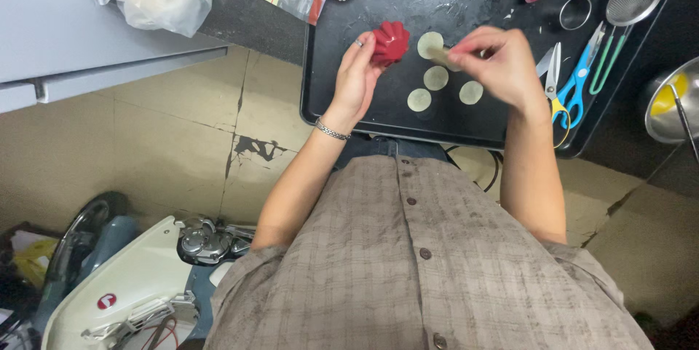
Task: The person brushes egg wash onto round dough wrappers with a brush, then presses a wrapper into a red flower-shaped mold, trims the excess dough from the mold rim by hand, and releases the molded dough piece onto the tray, repeating for several wrappers.
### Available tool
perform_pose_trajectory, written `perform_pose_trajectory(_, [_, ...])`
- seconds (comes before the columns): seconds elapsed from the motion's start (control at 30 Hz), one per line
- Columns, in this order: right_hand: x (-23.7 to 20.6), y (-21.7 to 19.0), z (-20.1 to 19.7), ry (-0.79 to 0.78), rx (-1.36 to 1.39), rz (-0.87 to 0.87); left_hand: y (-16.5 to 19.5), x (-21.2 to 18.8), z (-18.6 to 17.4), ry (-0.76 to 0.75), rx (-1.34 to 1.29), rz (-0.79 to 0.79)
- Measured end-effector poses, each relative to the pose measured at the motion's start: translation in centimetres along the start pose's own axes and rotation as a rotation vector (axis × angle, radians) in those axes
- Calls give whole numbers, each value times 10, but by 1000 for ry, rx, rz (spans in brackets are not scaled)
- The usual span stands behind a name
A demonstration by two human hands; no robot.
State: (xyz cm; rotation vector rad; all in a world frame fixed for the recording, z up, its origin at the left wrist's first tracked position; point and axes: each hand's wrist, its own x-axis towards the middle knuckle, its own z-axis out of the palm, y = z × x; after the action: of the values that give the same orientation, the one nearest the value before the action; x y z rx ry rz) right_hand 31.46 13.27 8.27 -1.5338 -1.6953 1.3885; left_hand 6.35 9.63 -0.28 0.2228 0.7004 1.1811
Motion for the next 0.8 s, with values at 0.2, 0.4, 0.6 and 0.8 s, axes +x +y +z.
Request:
perform_pose_trajectory(0.2, [-10, -31, 39, 21, 457, -62, -8, -11, 20, -98, -71, -89])
perform_pose_trajectory(0.4, [-16, -47, 40, 150, 345, -95, 0, -21, 37, -102, -72, -84])
perform_pose_trajectory(0.6, [-24, -74, 42, 270, -22, -242, 9, -27, 44, -106, -64, -82])
perform_pose_trajectory(0.8, [-33, -86, 46, 360, -265, -389, 12, -33, 48, -123, -74, -89])
